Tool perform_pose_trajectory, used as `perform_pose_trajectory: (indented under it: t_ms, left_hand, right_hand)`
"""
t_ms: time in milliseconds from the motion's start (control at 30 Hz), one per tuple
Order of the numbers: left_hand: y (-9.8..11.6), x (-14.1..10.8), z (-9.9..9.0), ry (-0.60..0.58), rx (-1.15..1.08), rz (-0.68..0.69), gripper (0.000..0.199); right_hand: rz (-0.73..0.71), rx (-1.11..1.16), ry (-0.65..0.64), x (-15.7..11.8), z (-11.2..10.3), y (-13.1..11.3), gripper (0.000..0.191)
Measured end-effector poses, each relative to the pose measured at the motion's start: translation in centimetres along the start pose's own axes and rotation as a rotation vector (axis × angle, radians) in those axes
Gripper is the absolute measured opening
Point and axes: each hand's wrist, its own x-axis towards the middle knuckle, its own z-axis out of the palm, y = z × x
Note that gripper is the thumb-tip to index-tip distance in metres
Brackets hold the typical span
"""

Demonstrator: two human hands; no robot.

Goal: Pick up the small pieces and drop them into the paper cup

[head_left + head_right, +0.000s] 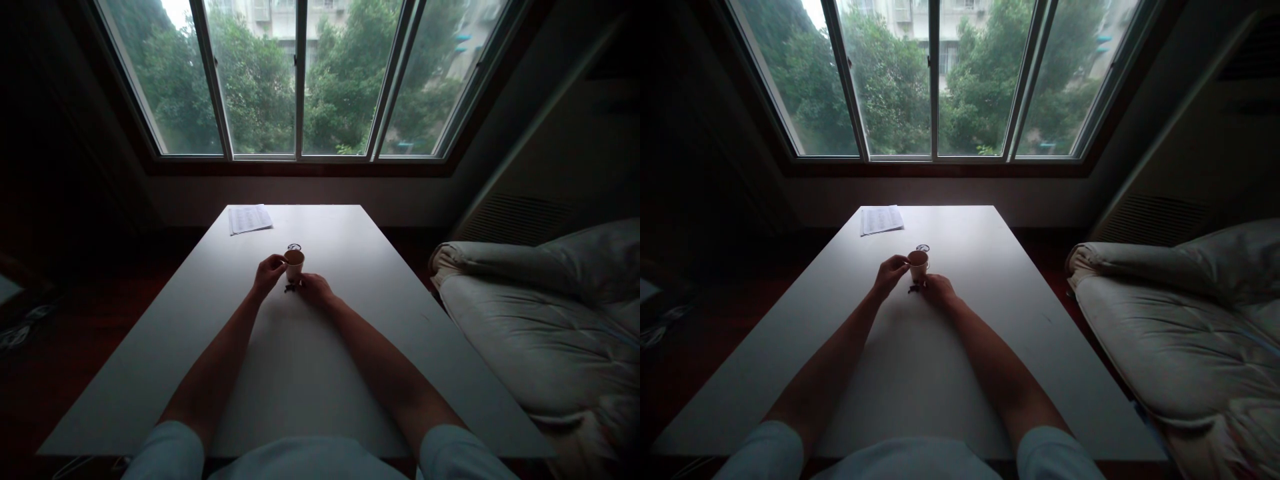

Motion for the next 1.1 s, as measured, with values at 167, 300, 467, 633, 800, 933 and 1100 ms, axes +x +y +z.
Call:
perform_pose_trajectory:
  t_ms: [167,300,467,633,800,933,1100]
  left_hand:
    - [-0.2,-0.1,1.2,0.111,0.095,0.004,0.027]
    - [-0.6,-0.6,0.7,0.188,0.175,0.026,0.027]
    - [-1.4,-1.1,-1.0,0.185,0.339,-0.021,0.023]
    - [-2.1,-1.5,-2.2,-0.027,0.541,-0.137,0.019]
    - [-1.5,-2.1,-2.1,-0.314,0.684,-0.155,0.019]
    - [-1.1,-2.1,-2.2,-0.382,0.674,-0.128,0.025]
    - [-1.0,-1.9,-2.6,-0.481,0.619,-0.078,0.027]
  right_hand:
    - [-0.013,0.04,0.037,0.1,0.3,0.4,0.022]
    - [0.012,0.113,0.069,0.5,0.9,1.1,0.019]
    - [-0.029,0.32,0.092,0.9,1.2,2.8,0.012]
    - [-0.042,0.645,0.183,1.0,0.7,3.9,0.016]
    - [0.069,0.841,0.352,1.3,0.0,3.9,0.026]
    - [0.164,0.736,0.553,1.5,-1.3,2.2,0.028]
    - [0.191,0.627,0.612,1.8,-2.9,-0.7,0.033]
